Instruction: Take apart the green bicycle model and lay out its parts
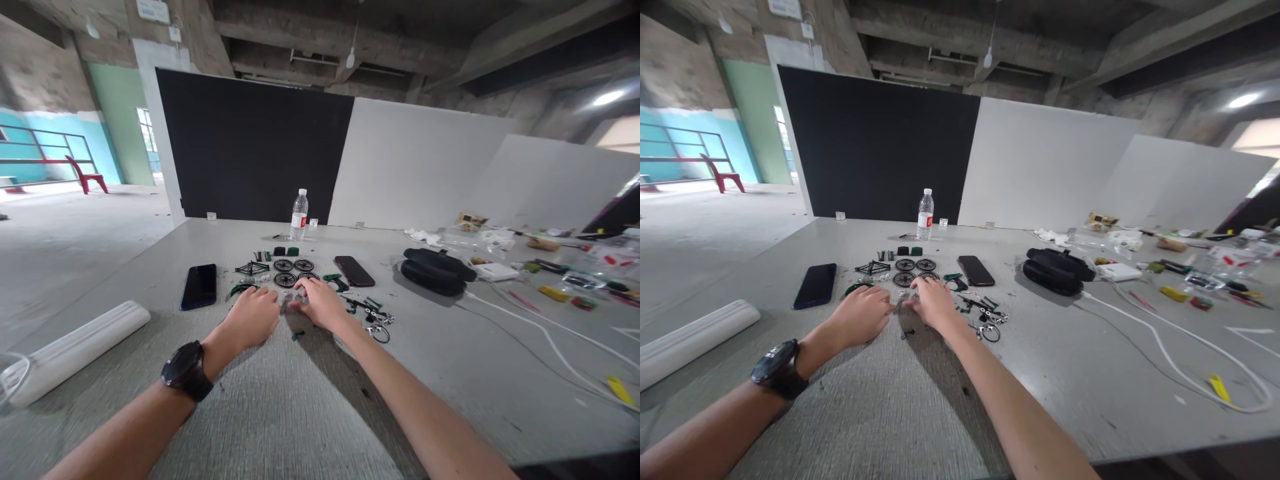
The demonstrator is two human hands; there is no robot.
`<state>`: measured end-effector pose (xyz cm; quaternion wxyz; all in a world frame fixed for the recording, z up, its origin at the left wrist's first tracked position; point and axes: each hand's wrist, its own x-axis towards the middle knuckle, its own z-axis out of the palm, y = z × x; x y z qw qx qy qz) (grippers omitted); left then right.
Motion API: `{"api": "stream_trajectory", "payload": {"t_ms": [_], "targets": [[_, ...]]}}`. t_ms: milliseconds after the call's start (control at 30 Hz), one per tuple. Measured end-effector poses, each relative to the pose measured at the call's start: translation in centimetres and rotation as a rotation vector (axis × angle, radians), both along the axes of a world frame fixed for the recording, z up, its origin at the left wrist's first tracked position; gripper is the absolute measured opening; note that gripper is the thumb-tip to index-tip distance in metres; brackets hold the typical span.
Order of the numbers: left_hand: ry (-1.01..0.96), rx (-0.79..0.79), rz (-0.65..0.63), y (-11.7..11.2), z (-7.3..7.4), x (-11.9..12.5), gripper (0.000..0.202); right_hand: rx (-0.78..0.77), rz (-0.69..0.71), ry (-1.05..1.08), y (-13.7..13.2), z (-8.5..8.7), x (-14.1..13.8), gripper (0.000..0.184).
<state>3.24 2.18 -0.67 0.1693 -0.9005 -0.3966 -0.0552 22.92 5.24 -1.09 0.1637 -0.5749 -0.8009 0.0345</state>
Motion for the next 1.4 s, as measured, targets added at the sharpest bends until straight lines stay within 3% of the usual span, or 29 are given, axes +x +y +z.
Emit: {"api": "stream_trajectory", "payload": {"t_ms": [500,733,1400], "targets": [[0.005,-0.015,0.004,-0.06,0.06,0.05,0.018,0.035,-0.007,-0.026,0.16,-0.41,-0.15,0.031],[-0.001,-0.011,0.001,-0.01,-0.06,0.00,0.019,0.045,-0.035,-0.038,0.34,-0.37,-0.26,0.022],[-0.004,0.009,-0.008,0.06,-0.10,-0.01,0.020,0.030,-0.022,-0.038,-0.18,-0.06,-0.52,0.026]]}}
